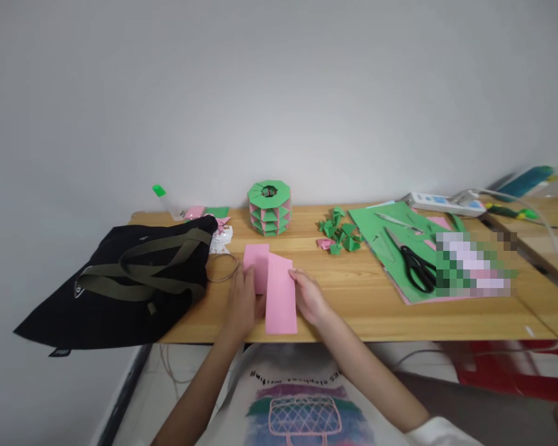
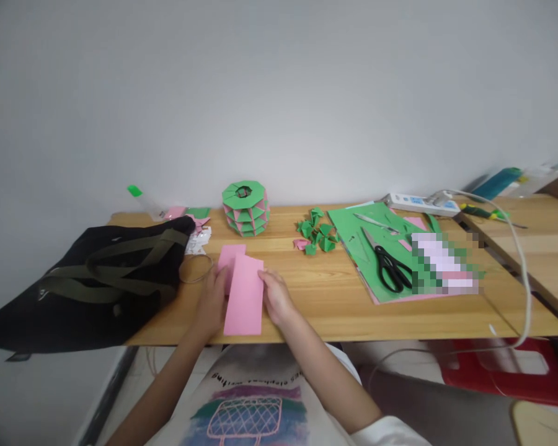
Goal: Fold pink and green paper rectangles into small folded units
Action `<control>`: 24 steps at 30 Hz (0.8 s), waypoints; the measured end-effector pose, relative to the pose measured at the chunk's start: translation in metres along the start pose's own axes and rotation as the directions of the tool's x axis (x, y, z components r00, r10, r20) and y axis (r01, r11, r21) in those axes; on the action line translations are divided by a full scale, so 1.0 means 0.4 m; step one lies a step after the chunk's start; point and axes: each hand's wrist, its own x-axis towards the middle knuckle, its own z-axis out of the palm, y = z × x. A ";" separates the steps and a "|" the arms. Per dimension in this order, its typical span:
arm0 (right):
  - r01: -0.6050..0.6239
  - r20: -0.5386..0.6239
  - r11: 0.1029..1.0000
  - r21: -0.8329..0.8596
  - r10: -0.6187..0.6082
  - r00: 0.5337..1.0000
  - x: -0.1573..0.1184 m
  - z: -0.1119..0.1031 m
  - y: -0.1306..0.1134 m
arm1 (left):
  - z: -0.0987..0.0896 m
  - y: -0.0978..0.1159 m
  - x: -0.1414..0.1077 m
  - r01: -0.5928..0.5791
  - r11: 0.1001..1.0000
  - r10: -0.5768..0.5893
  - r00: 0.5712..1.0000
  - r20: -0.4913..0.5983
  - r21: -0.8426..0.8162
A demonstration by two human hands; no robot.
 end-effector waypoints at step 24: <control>0.175 -0.008 0.899 -0.402 -0.195 0.981 0.009 -0.153 -0.107 | -0.037 0.047 0.031 0.081 0.952 -0.076 0.997 0.026 -0.297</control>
